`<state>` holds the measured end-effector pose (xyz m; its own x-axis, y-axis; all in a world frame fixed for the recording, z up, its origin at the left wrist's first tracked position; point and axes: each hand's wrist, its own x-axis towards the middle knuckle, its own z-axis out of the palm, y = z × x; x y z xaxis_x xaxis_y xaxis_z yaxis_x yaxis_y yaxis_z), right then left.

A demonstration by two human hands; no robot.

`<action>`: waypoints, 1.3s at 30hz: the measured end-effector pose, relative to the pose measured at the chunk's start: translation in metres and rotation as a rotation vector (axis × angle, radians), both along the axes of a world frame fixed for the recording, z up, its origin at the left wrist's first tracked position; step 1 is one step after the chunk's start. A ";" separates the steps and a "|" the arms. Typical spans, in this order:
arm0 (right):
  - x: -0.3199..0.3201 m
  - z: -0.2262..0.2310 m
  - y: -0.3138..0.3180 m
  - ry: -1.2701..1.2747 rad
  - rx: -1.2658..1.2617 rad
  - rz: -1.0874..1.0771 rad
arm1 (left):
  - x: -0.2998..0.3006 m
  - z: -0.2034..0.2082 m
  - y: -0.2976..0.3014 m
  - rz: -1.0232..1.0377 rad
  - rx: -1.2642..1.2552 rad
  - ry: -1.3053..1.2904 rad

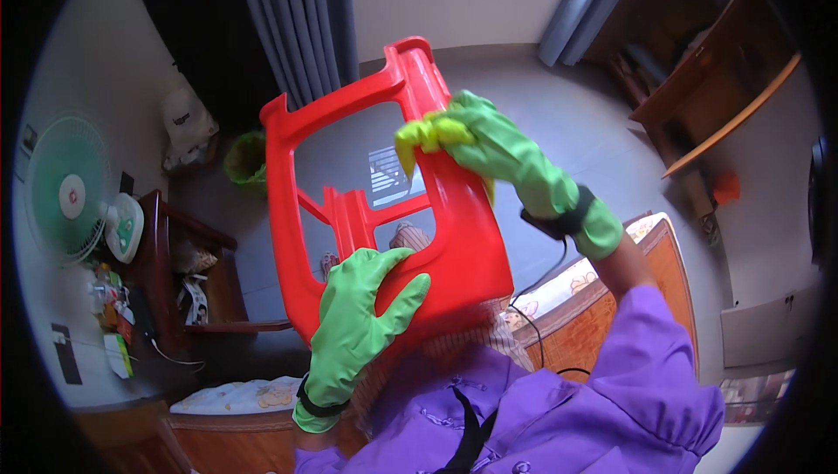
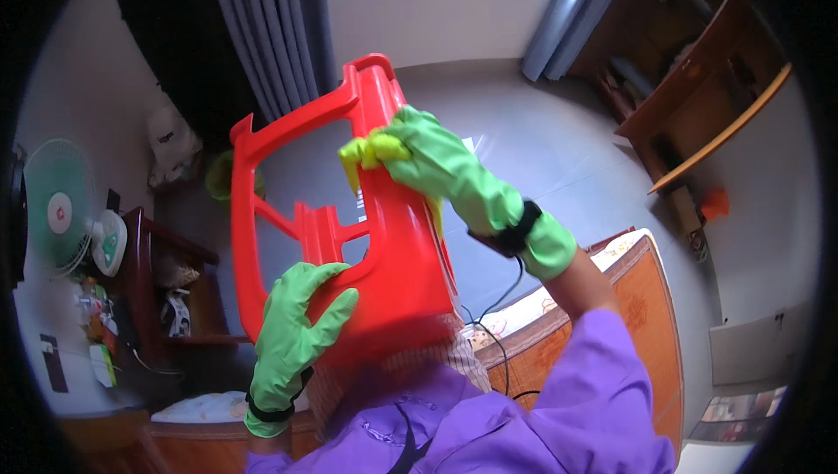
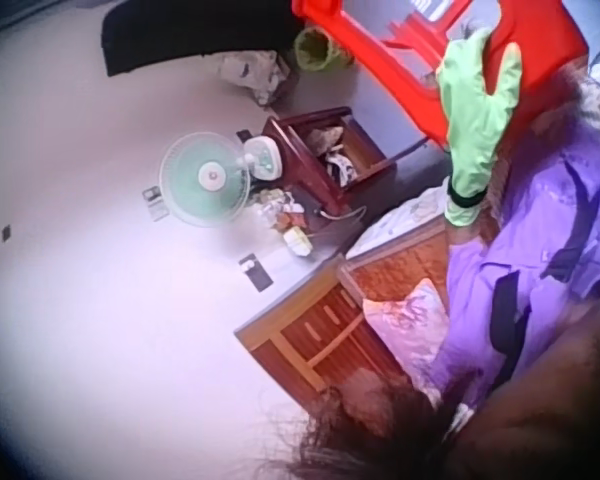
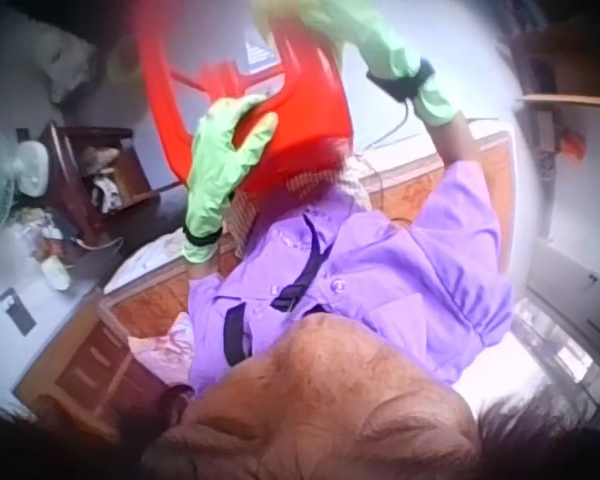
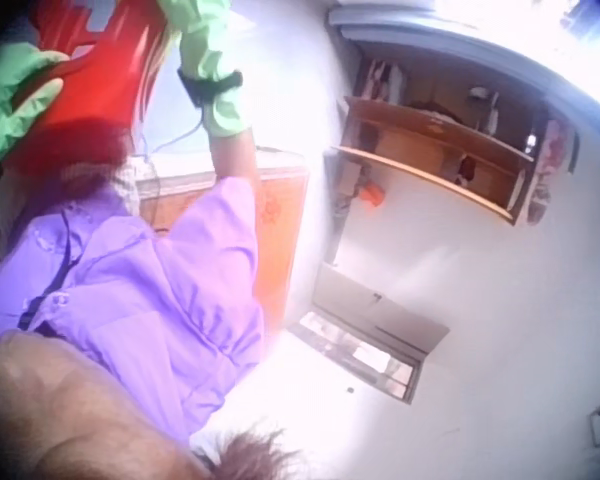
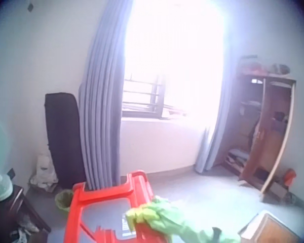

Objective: Wiping down a red plastic stool with a yellow cloth.

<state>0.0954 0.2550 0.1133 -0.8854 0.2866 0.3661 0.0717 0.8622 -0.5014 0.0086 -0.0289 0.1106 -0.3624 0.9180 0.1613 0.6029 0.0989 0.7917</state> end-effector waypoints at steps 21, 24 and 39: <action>-0.026 -0.063 -0.036 0.507 -1.521 0.071 | -0.028 -0.060 -0.043 0.317 0.072 -0.408; -0.030 -0.076 -0.033 0.475 -1.599 0.092 | -0.031 -0.067 -0.043 0.348 0.138 -0.421; -0.003 -0.035 -0.066 -0.130 -1.800 0.208 | -0.031 -0.045 -0.036 0.392 0.017 -0.459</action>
<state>0.0928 0.1894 0.0781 -0.9488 0.1039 -0.2983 0.1562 -0.6666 -0.7289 -0.0219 -0.0649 0.0660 -0.7090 0.7009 -0.0782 0.1202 0.2294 0.9659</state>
